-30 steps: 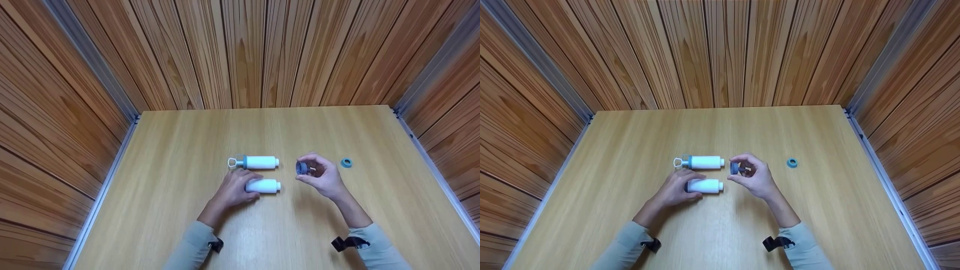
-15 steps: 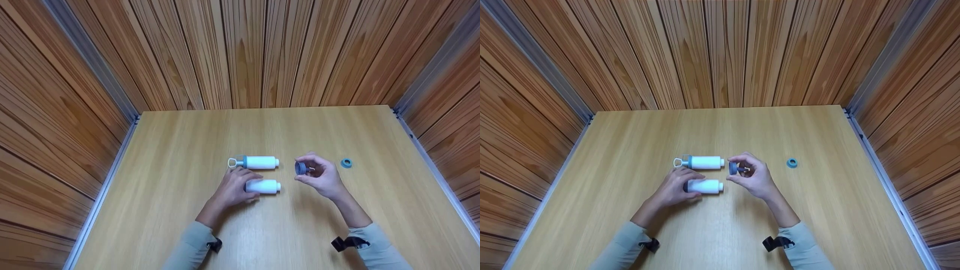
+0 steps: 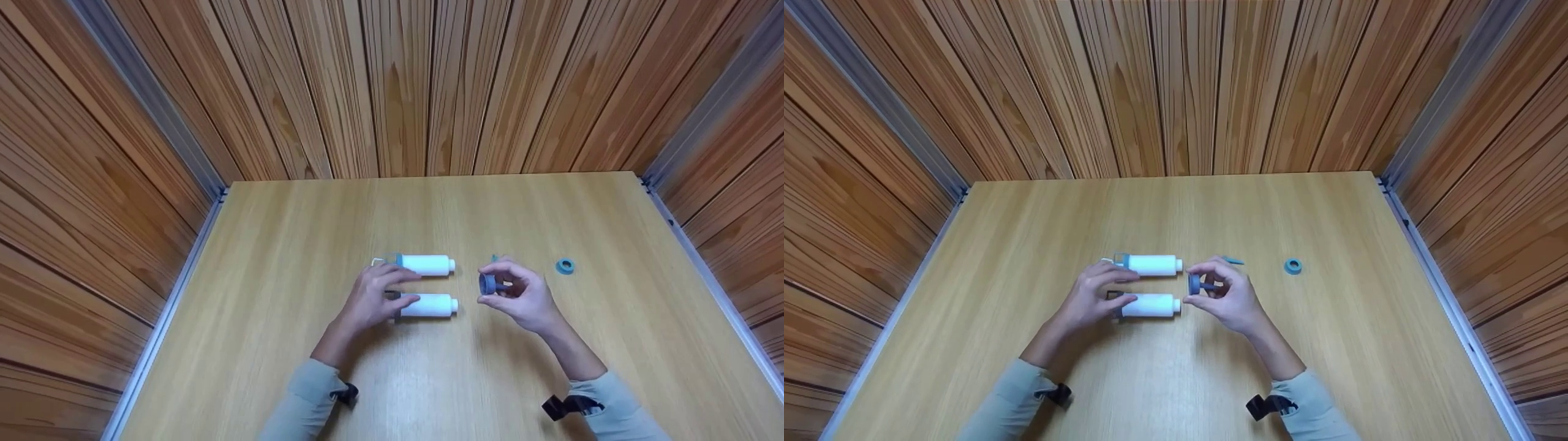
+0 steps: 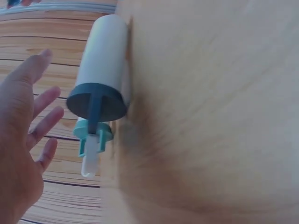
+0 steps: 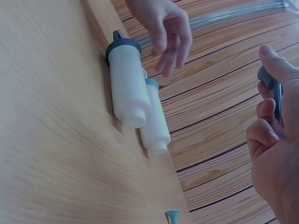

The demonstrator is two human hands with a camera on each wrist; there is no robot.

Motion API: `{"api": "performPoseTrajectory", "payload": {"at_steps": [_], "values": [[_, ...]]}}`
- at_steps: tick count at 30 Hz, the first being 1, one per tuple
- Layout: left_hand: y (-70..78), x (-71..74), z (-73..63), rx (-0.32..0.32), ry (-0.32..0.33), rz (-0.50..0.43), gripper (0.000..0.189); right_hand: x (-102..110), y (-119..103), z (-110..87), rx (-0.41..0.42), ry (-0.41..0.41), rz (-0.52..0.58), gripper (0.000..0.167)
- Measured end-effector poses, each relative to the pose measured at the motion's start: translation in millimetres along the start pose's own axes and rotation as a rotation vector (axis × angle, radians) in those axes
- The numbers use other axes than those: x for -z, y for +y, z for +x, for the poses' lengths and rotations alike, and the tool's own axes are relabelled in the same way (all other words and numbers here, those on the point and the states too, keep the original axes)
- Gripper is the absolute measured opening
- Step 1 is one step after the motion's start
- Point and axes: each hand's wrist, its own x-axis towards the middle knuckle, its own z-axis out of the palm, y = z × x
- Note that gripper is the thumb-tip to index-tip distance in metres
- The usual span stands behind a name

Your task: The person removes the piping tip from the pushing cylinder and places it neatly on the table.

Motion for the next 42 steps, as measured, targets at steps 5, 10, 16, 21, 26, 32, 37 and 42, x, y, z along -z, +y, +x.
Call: {"api": "performPoseTrajectory", "payload": {"at_steps": [5,10,16,21,26,32,37,42], "values": [[3.8,7.2,5.4,0.026,0.024,-0.173,0.034,-2.7,-0.7,-1.4,-0.007,0.02,-0.041,0.049],[10.1,12.4,5.2,0.02,0.046,-0.243,0.031,-10.8,-2.7,-1.7,-0.017,0.042,-0.072,0.048],[21.7,16.4,5.2,-0.032,0.061,-0.283,0.029,-19.4,-2.3,1.1,-0.015,0.073,-0.108,0.047],[31.1,16.8,8.8,-0.077,0.076,-0.301,0.028,-24.3,-1.1,4.3,-0.03,0.069,-0.12,0.046],[39.7,16.0,12.0,-0.093,0.076,-0.3,0.032,-30.4,0.4,6.2,-0.026,0.056,-0.123,0.045],[49.4,13.3,15.4,-0.083,0.06,-0.305,0.037,-36.7,-0.9,8.5,-0.063,0.063,-0.123,0.044],[55.2,7.7,17.3,-0.121,0.07,-0.295,0.037,-40.0,-0.3,9.2,-0.088,0.078,-0.127,0.044],[58.7,2.1,20.4,-0.163,0.098,-0.284,0.033,-42.8,0.7,11.4,-0.057,0.085,-0.107,0.044]]}}
